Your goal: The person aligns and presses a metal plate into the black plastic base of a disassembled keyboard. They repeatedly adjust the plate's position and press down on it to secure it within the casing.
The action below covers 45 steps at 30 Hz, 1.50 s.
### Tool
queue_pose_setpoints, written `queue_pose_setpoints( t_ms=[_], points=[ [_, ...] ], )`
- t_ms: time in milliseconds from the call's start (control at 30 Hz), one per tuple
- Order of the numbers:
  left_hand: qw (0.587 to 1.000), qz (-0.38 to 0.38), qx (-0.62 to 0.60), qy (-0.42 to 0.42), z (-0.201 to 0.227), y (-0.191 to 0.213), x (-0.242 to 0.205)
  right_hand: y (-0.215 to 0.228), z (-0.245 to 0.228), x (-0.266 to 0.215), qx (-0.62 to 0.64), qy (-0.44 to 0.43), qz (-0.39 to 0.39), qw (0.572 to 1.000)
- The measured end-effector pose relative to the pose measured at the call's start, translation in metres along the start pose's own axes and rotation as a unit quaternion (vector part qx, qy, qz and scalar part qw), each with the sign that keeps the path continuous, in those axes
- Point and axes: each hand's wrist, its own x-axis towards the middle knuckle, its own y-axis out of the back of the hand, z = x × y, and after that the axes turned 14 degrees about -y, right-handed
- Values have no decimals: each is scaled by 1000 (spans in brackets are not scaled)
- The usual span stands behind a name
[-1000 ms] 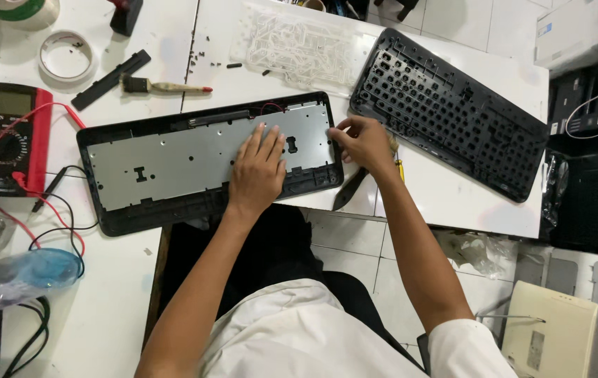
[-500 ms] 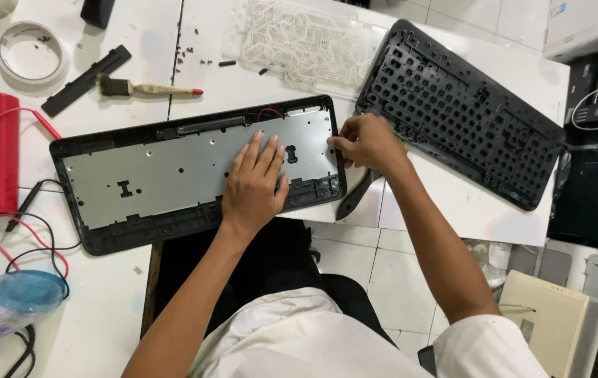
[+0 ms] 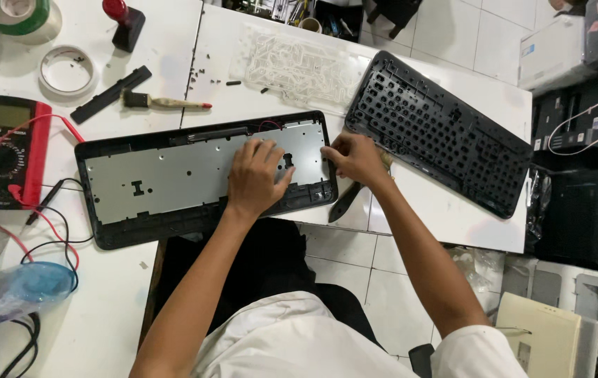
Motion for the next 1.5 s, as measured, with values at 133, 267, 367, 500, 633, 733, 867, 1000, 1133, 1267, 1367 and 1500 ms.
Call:
queue_pose_setpoints(
  t_ms=[133,267,367,500,633,733,867,1000,1133,1267,1367,1500],
  points=[
    [999,19,12,-29,13,-11,26,-13,13,13,90,-10,18,996],
    [998,17,41,-37,20,-19,43,-24,16,38,65,-2,125,990],
    [998,14,55,-25,22,-22,45,-24,8,55,69,36,189,979],
    [999,-3,51,-13,23,-23,44,-26,4,88,77,79,200,974],
    [998,-27,47,12,26,-19,52,-16,-2,100,45,89,142,985],
    [997,-40,47,44,31,-20,61,-1,-22,81,57,20,82,995],
    [995,-60,49,63,31,-17,67,3,-25,89,66,-8,46,997],
    [995,-63,55,56,31,-15,67,4,-25,84,71,5,38,997],
    [996,-59,34,53,31,-18,67,1,-23,85,99,-1,36,994],
    [996,-53,52,51,32,-15,68,3,-24,85,112,-4,18,994],
    [996,-49,60,41,31,-15,66,8,-29,81,106,-10,10,994],
    [996,-47,65,31,31,-17,62,9,-28,82,101,-8,0,995]
  ],
)
